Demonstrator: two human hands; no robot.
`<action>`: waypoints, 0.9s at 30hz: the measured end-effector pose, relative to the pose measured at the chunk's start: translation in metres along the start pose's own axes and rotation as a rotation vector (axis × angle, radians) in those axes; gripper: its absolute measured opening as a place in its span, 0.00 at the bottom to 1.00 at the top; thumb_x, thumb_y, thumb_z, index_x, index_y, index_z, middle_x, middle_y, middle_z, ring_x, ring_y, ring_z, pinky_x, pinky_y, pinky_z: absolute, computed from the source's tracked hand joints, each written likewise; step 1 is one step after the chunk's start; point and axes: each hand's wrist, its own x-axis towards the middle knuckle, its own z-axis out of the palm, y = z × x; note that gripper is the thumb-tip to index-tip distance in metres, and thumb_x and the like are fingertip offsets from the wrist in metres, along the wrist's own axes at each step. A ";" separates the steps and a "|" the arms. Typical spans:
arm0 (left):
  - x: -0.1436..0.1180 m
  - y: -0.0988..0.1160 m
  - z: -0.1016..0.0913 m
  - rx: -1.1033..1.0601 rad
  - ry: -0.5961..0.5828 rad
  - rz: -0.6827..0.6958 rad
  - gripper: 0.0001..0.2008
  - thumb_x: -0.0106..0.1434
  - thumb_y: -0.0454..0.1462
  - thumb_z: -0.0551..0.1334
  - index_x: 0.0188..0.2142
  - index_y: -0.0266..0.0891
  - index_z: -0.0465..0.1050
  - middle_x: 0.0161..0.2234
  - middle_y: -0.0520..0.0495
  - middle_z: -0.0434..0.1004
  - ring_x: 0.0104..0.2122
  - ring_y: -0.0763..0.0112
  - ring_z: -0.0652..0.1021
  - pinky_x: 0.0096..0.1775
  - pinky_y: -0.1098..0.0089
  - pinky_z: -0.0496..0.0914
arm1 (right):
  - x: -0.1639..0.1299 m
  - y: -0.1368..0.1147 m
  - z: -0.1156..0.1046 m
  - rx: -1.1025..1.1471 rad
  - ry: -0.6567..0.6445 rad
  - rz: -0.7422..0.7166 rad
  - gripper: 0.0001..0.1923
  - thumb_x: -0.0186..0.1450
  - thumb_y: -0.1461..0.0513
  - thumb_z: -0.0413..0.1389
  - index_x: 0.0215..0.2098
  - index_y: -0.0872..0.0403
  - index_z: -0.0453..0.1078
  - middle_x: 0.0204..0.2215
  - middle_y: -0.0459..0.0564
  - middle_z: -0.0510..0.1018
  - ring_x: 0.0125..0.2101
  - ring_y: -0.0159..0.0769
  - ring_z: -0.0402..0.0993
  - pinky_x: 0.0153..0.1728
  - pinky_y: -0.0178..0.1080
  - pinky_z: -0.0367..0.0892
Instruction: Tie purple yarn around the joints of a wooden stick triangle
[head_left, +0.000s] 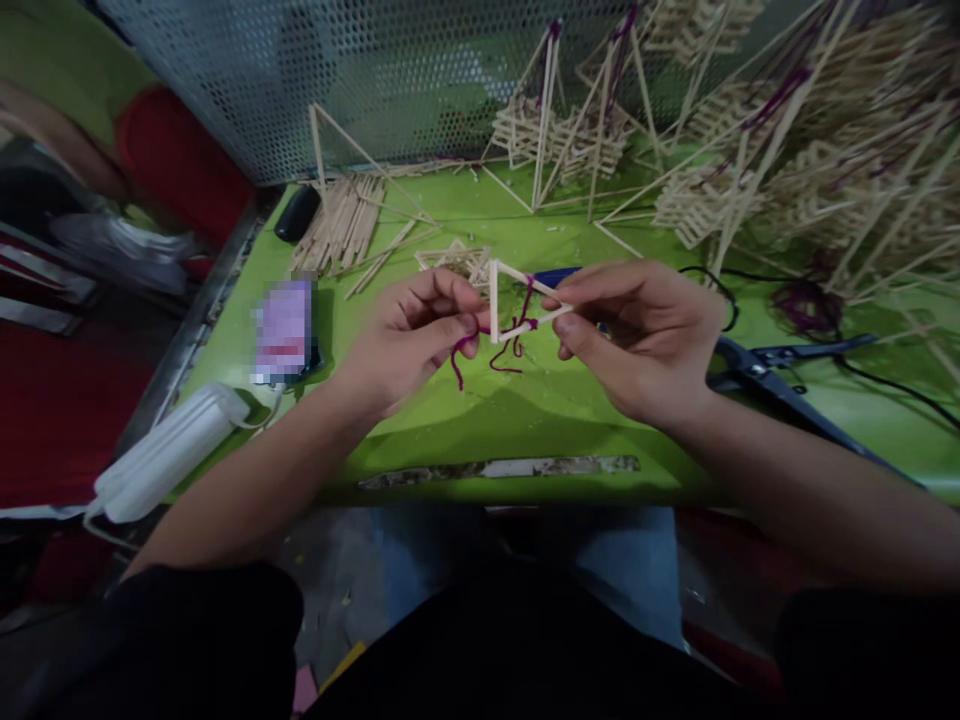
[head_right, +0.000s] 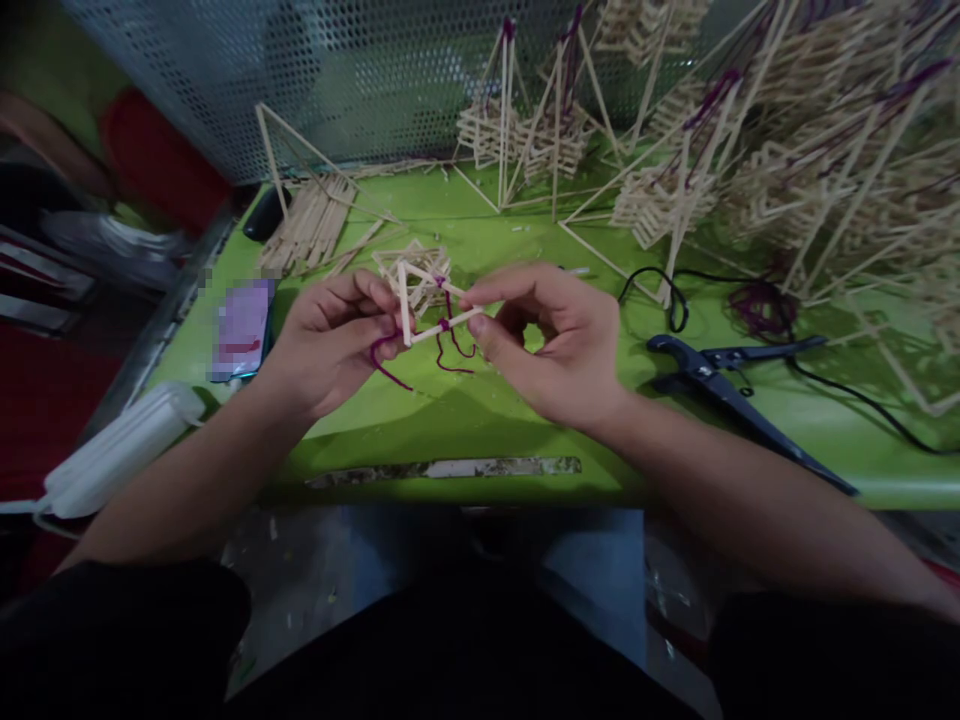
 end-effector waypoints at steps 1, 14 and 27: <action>0.001 -0.001 -0.001 0.013 0.013 -0.004 0.11 0.65 0.38 0.74 0.40 0.42 0.73 0.39 0.48 0.85 0.33 0.71 0.82 0.37 0.67 0.81 | 0.000 0.000 0.000 -0.003 0.000 0.005 0.08 0.69 0.57 0.74 0.46 0.45 0.86 0.40 0.48 0.90 0.30 0.36 0.82 0.23 0.39 0.76; 0.008 -0.006 -0.018 0.399 0.053 0.081 0.08 0.67 0.30 0.64 0.43 0.44 0.68 0.39 0.49 0.79 0.41 0.67 0.83 0.49 0.60 0.84 | 0.001 0.001 0.000 -0.021 0.012 0.024 0.07 0.69 0.56 0.75 0.45 0.46 0.87 0.39 0.48 0.89 0.29 0.36 0.82 0.23 0.39 0.77; 0.009 0.000 -0.029 0.495 -0.186 -0.097 0.05 0.64 0.31 0.70 0.39 0.39 0.81 0.34 0.45 0.87 0.36 0.64 0.88 0.43 0.64 0.87 | 0.001 0.000 0.001 -0.045 0.021 0.018 0.06 0.69 0.57 0.74 0.44 0.46 0.86 0.38 0.48 0.90 0.27 0.35 0.80 0.21 0.39 0.75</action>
